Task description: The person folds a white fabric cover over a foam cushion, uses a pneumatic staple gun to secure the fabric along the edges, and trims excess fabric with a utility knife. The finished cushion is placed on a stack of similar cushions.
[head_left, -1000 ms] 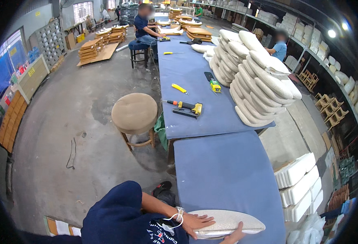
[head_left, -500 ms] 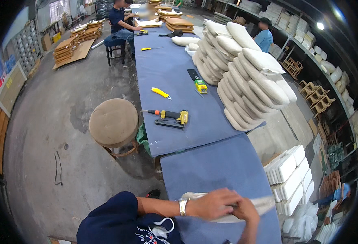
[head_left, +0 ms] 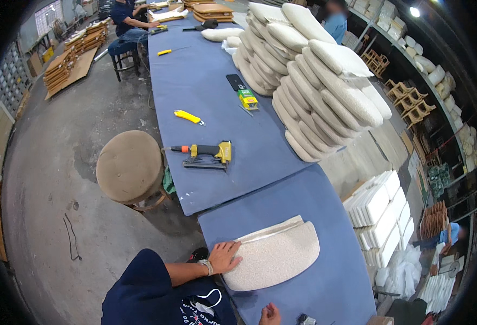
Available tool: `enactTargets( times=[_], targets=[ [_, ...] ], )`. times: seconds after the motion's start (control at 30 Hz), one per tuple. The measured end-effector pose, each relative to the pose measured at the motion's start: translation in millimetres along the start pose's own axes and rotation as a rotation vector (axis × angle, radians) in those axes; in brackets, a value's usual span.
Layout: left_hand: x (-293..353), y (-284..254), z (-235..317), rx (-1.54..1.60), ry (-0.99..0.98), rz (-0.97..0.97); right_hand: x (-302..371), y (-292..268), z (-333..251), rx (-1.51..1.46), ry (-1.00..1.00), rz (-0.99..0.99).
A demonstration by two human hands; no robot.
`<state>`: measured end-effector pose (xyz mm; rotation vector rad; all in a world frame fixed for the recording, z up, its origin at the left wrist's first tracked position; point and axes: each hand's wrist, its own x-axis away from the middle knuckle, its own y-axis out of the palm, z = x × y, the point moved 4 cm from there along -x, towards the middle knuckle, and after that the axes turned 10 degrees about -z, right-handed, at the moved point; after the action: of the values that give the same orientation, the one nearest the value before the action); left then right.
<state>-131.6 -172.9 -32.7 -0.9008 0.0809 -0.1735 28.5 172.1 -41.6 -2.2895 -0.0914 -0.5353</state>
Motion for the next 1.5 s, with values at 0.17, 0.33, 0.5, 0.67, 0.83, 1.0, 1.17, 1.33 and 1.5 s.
enactTargets(
  times=[0.17, 0.33, 0.5, 0.67, 0.83, 1.0, 1.17, 1.33, 1.5],
  targets=[
    [-1, -2, 1, 0.025, 0.000, 0.013, 27, 1, 39, -0.246, 0.166, 0.081],
    [1, -5, 0, 0.006, -0.034, 0.006, -61, -54, -17, -0.224, 0.070, 0.304],
    [5, -1, -6, 0.019, -0.005, 0.064, -171, -62, -28, -0.662, -0.040, 0.425],
    [9, 7, -17, 0.071, 0.046, 0.134, -188, -28, -31, -0.544, -0.289, 0.491],
    [17, 3, -13, 0.142, 0.074, 0.289, -162, -22, -42, -0.527, -0.349, 0.413],
    [19, 8, -22, 0.205, 0.162, 0.379, -142, -22, -64, -0.432, -0.409, 0.445],
    [10, 17, -21, 0.215, 0.220, 0.481, -154, -19, -59, -0.480, -0.487, 0.463],
    [23, 13, -20, 0.286, 0.170, 0.458, -165, -13, -58, -0.471, -0.484, 0.390],
    [145, 80, 54, 0.497, 0.354, 0.156, -192, -64, 8, -0.482, -0.578, 0.457]
  ],
)
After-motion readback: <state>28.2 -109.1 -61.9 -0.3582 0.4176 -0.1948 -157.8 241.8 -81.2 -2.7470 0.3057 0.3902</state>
